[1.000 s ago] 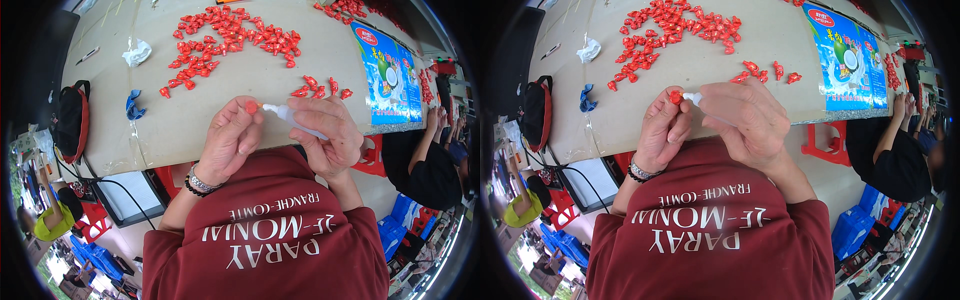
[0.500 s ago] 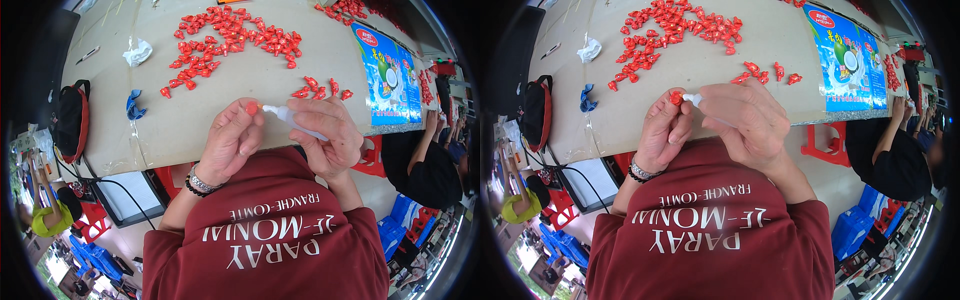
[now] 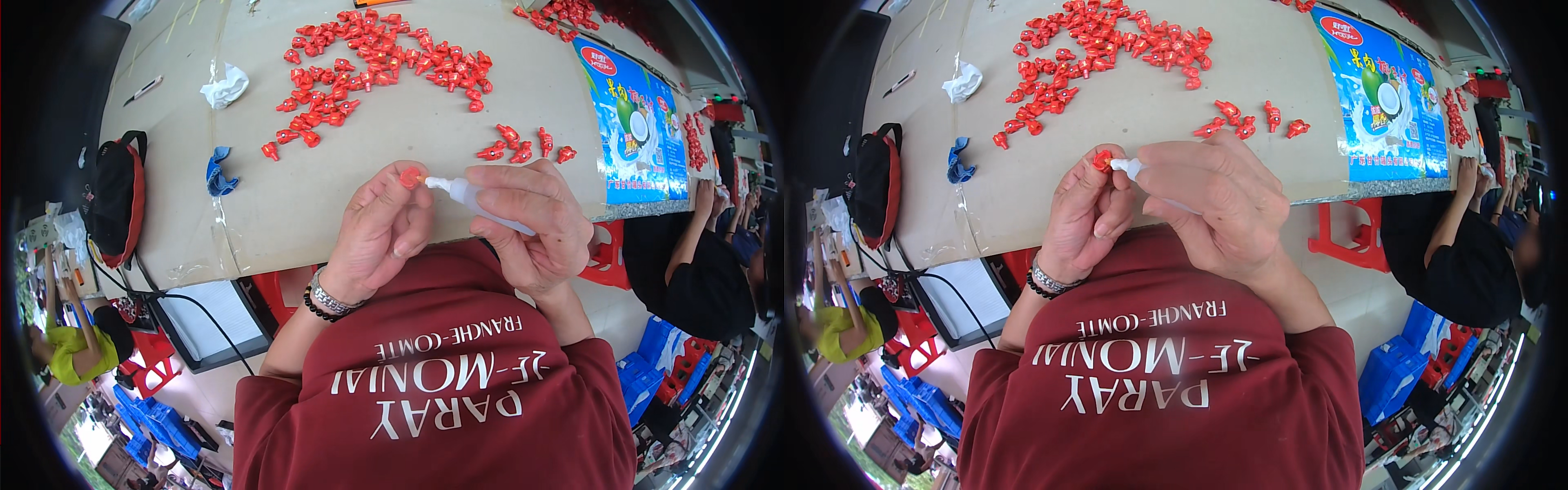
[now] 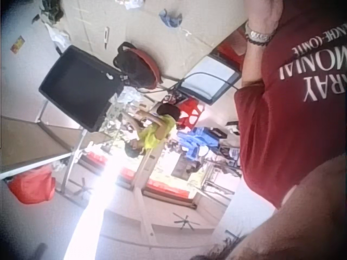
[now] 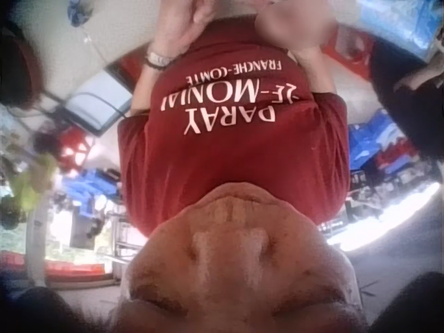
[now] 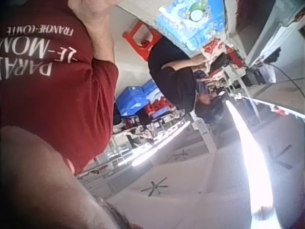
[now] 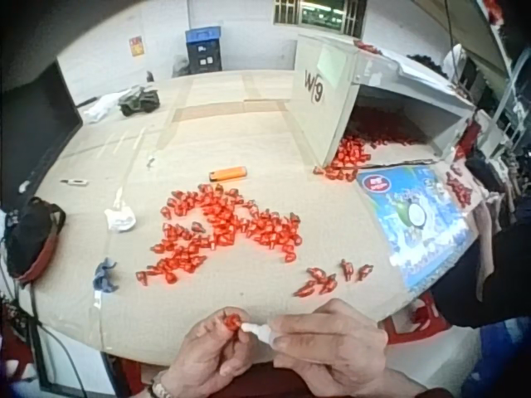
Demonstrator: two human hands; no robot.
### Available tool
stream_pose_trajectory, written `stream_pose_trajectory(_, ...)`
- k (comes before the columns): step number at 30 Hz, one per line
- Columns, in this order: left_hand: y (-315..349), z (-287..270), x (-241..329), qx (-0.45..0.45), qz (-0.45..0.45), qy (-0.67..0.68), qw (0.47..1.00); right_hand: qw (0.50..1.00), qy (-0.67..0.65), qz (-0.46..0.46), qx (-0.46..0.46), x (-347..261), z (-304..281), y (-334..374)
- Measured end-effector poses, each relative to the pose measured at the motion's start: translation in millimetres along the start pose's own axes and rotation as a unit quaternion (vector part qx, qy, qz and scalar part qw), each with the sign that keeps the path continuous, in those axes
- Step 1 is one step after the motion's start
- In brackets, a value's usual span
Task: The person repeatedly picks up small red candies, applies a small amount of white paste from a squeeze bottle into each one, and places them back on the table. The process is continuous and repetitive, with the person handling the candies one at a time.
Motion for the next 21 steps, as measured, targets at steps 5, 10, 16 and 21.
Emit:
stream_pose_trajectory(5, 1.4, -0.4, 0.1, 0.017, 0.003, 0.001, 1.0, 1.0, 0.001, 0.001, -0.001, -0.4, 1.1, 0.0)
stream_pose_trajectory(10, 1.6, 1.0, 2.0, 0.019, 0.012, -0.003, 1.0, 1.0, -0.006, 0.001, 0.007, -0.7, -2.4, -0.4)
stream_pose_trajectory(16, -1.7, -0.3, 13.3, 0.0, 0.108, -0.071, 0.992, 0.998, -0.043, 0.024, 0.031, 3.8, -6.2, 1.7)
stream_pose_trajectory(21, 0.3, 5.9, 24.8, -0.008, 0.188, -0.159, 0.969, 0.997, -0.046, 0.045, 0.036, 4.6, -7.0, 4.5)
Point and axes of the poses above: each hand's wrist, its own y-axis away from the middle knuckle, its own z-axis out of the palm, x = y × z, the point moved 6 cm from there along -y, towards the middle knuckle, and after that the axes turned 15 degrees about y, right-handed, at the moved point
